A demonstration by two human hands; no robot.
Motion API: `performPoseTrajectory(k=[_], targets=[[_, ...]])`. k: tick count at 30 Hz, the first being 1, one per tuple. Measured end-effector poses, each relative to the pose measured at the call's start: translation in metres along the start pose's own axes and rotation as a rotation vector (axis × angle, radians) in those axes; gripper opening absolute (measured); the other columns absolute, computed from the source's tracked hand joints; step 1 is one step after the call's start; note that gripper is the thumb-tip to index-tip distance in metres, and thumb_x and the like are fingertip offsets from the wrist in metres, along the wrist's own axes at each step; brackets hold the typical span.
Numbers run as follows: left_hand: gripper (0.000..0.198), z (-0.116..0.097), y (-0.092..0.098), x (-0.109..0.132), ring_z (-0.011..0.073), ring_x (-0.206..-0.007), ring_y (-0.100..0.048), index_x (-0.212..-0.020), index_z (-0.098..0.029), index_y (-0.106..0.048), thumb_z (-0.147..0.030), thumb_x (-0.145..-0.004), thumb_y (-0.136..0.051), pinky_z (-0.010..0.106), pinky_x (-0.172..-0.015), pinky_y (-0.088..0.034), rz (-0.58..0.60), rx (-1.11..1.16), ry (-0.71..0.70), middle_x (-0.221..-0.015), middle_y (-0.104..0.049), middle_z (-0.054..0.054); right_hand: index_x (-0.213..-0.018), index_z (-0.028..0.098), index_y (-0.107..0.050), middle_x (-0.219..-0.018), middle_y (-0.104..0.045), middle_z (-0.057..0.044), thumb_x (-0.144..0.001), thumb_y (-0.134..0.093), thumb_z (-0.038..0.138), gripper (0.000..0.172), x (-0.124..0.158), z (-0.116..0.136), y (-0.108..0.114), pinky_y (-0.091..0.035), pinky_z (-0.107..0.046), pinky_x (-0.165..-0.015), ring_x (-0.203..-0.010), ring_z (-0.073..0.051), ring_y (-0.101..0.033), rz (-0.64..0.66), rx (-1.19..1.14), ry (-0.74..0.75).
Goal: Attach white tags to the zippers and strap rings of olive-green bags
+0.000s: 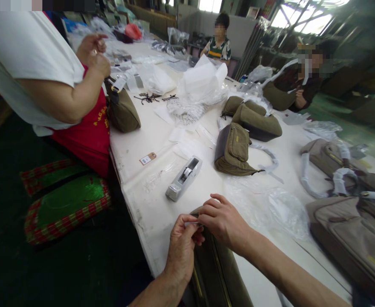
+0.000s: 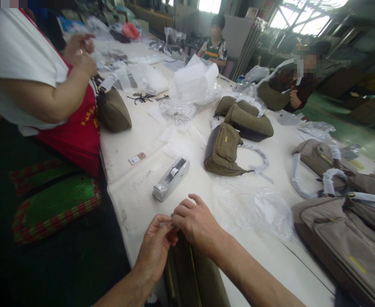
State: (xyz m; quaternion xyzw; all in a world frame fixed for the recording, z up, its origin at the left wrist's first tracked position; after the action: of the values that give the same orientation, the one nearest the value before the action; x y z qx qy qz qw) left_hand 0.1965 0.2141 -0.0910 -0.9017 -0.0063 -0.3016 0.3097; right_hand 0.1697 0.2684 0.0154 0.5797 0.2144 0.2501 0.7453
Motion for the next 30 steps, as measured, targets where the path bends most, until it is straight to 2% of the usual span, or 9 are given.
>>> performPoseTrajectory(k=[2,5,11,16,20,24,26,28,30], targets=[[0.01,0.004,-0.002,0.0,0.0062,-0.046,-0.049,-0.071,-0.018,-0.051,-0.019,-0.068,-0.061,0.019,-0.047,-0.034,0.005,0.002,0.018,-0.054,-0.057,-0.006,-0.081,0.02,-0.058,-0.084,-0.063,0.001,-0.09,-0.049,0.024,0.013,0.01,0.004,0.004,-0.026,-0.04,-0.097,-0.085,-0.015,-0.052,-0.071,0.024,0.083],[0.012,0.008,-0.007,0.001,0.0061,-0.045,-0.048,-0.07,-0.018,-0.052,-0.021,-0.067,-0.063,0.018,-0.046,-0.033,0.034,-0.01,0.021,-0.053,-0.057,-0.006,-0.085,0.019,-0.058,-0.087,-0.064,0.001,-0.093,-0.044,0.022,0.016,0.023,0.008,0.01,-0.027,-0.039,-0.099,-0.09,-0.014,-0.052,-0.092,0.054,0.167],[0.013,0.011,-0.015,0.0,0.0066,-0.044,-0.048,-0.07,-0.017,-0.052,-0.025,-0.067,-0.063,0.019,-0.045,-0.034,0.068,-0.096,0.001,-0.049,-0.055,-0.006,-0.087,0.019,-0.058,-0.088,-0.064,0.002,-0.094,-0.042,0.022,0.018,0.035,0.008,0.018,-0.026,-0.041,-0.104,-0.097,-0.014,-0.052,-0.048,0.061,0.236],[0.012,0.013,-0.014,0.0,0.0062,-0.045,-0.049,-0.07,-0.016,-0.052,-0.023,-0.067,-0.061,0.018,-0.046,-0.035,0.072,-0.091,0.034,-0.054,-0.058,-0.005,-0.085,0.017,-0.06,-0.094,-0.064,-0.001,-0.094,-0.04,0.018,0.022,0.041,0.013,0.018,-0.031,-0.044,-0.102,-0.102,-0.018,-0.052,-0.153,0.094,0.297],[0.008,0.016,-0.019,0.002,0.0074,-0.048,-0.054,-0.074,-0.016,-0.052,-0.02,-0.069,-0.057,0.019,-0.05,-0.039,0.194,-0.042,0.137,-0.059,-0.06,-0.003,-0.085,0.012,-0.061,-0.097,-0.064,-0.006,-0.093,-0.038,0.015,0.025,0.047,0.016,0.018,-0.036,-0.045,-0.1,-0.103,-0.022,-0.052,-0.23,0.114,0.315],[0.023,0.016,-0.025,0.003,0.0137,-0.052,-0.061,-0.091,-0.019,-0.05,-0.038,-0.079,-0.046,0.022,-0.049,-0.042,0.33,-0.049,0.272,-0.07,-0.065,0.002,-0.089,0.01,-0.062,-0.098,-0.065,-0.008,-0.093,-0.037,0.015,0.027,0.051,0.016,0.018,-0.039,-0.045,-0.098,-0.102,-0.023,-0.053,-0.241,0.143,0.311],[0.03,0.02,-0.024,0.003,0.0129,-0.05,-0.061,-0.088,-0.017,-0.051,-0.045,-0.079,-0.05,0.02,-0.045,-0.04,0.376,-0.18,0.352,-0.068,-0.064,0.003,-0.089,0.01,-0.063,-0.1,-0.065,-0.008,-0.093,-0.036,0.015,0.027,0.053,0.017,0.017,-0.04,-0.046,-0.098,-0.102,-0.023,-0.054,-0.238,0.156,0.32],[0.032,0.026,-0.025,0.003,0.0111,-0.048,-0.06,-0.081,-0.014,-0.054,-0.044,-0.073,-0.061,0.018,-0.044,-0.04,0.434,-0.304,0.433,-0.066,-0.064,0.003,-0.088,0.01,-0.063,-0.101,-0.065,-0.008,-0.093,-0.037,0.015,0.027,0.055,0.019,0.016,-0.041,-0.047,-0.098,-0.102,-0.023,-0.054,-0.243,0.164,0.34],[0.033,0.032,-0.025,0.004,0.0119,-0.051,-0.062,-0.079,-0.013,-0.056,-0.041,-0.067,-0.069,0.019,-0.046,-0.042,0.477,-0.332,0.518,-0.069,-0.065,0.004,-0.089,0.011,-0.063,-0.101,-0.065,-0.007,-0.092,-0.037,0.014,0.026,0.057,0.022,0.015,-0.041,-0.048,-0.098,-0.103,-0.024,-0.054,-0.241,0.173,0.36]])
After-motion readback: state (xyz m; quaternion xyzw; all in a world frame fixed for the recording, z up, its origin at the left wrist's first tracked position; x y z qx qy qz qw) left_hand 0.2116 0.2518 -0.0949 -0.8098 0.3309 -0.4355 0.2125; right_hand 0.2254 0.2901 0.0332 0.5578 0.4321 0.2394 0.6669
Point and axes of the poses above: each hand's wrist, its own x-axis away from the middle knuckle, its own y-axis out of the back of the hand, z = x × y, the point moved 10 cm from there along -x, towards the middle knuckle
